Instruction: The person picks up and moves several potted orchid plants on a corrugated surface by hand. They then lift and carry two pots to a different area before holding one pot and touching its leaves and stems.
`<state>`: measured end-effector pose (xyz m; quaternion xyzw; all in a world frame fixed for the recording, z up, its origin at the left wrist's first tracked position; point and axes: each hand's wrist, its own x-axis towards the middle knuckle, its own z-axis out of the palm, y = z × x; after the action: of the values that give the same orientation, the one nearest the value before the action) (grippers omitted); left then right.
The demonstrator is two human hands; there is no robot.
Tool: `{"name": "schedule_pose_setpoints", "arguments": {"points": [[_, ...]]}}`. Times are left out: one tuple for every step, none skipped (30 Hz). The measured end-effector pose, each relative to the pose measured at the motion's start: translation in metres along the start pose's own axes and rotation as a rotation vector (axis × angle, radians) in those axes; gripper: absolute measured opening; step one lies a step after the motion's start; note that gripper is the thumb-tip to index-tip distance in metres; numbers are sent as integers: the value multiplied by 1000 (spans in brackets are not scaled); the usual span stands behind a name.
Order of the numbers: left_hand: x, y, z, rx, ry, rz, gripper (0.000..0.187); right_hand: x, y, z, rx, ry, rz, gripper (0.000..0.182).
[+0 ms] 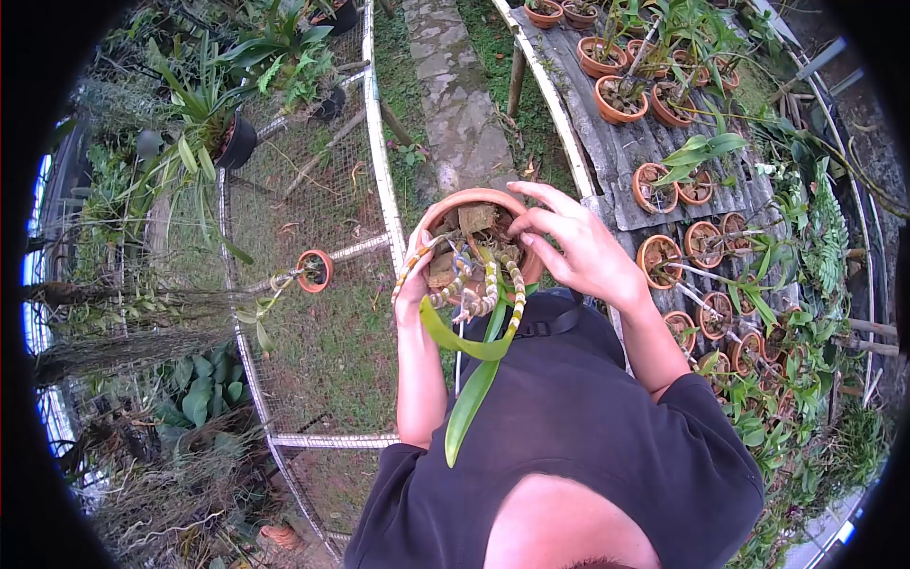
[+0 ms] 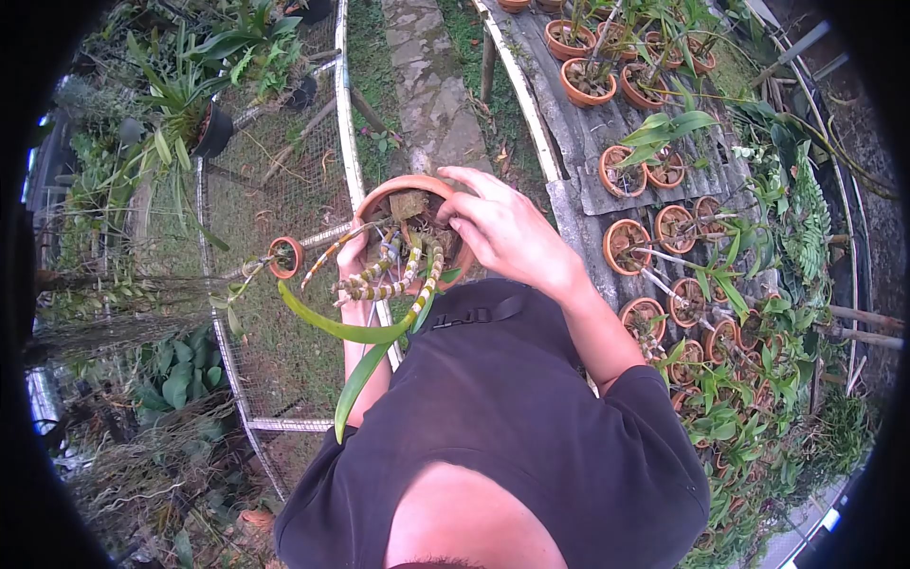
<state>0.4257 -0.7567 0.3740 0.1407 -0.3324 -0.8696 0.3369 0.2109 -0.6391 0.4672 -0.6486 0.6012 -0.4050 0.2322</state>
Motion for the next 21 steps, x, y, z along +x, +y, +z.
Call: {"name": "schedule_pose_setpoints", "arguments": {"points": [[0, 1, 0, 3, -5, 0, 61, 0, -1, -2, -37, 25, -25, 14], [1, 1, 0, 9, 22, -6, 61, 0, 0, -5, -75, 51, -49, 13], [1, 2, 3, 8, 65, -12, 61, 0, -1, -7, -112, 77, -73, 13], [1, 3, 6, 11, 156, -49, 58, 0, -3, -10, -134, 56, -83, 14], [2, 5, 9, 74, 118, -27, 63, 0, -4, -9, -190, 71, -81, 15], [5, 7, 13, 137, 79, -5, 68, -1, -6, -6, -247, 86, -78, 16], [8, 9, 17, 199, 38, 17, 73, -2, -7, -5, -306, 103, -74, 17], [11, 11, 24, 337, 72, 49, 75, -1, -7, -4, -326, 96, -74, 18], [13, 12, 24, 377, 65, 53, 76, -1, -6, -2, -347, 88, -74, 19], [15, 13, 24, 418, 59, 57, 76, -1, -5, -1, -367, 80, -75, 21], [16, 13, 24, 458, 55, 63, 76, -1, -3, 3, -360, 74, -39, 20], [15, 14, 29, 471, 69, 56, 76, -1, 1, 8, -352, 67, -4, 20], [16, 15, 31, 476, 61, 64, 77, -2, 4, 13, -344, 59, 31, 20], [17, 15, 34, 482, 53, 73, 77, -1, 9, 16, -308, 72, 14, 19], [17, 15, 34, 486, 47, 82, 77, 1, 9, 15, -249, 19, 64, 19], [18, 13, 28, 480, 7, 84, 76, 3, 8, 14, -191, -35, 113, 19], [18, 13, 27, 495, 24, 96, 76, 5, 7, 14, -132, -90, 161, 19], [17, 12, 27, 510, 42, 107, 76, 5, 8, 16, -127, -38, 127, 16], [16, 10, 28, 525, 58, 118, 75, 3, 8, 18, -143, 20, 108, 16], [17, 7, 27, 516, 86, 125, 72, 1, 9, 22, -160, 80, 87, 15], [17, 3, 19, 472, 84, 108, 66, 0, 12, 25, -176, 140, 67, 14]]}}
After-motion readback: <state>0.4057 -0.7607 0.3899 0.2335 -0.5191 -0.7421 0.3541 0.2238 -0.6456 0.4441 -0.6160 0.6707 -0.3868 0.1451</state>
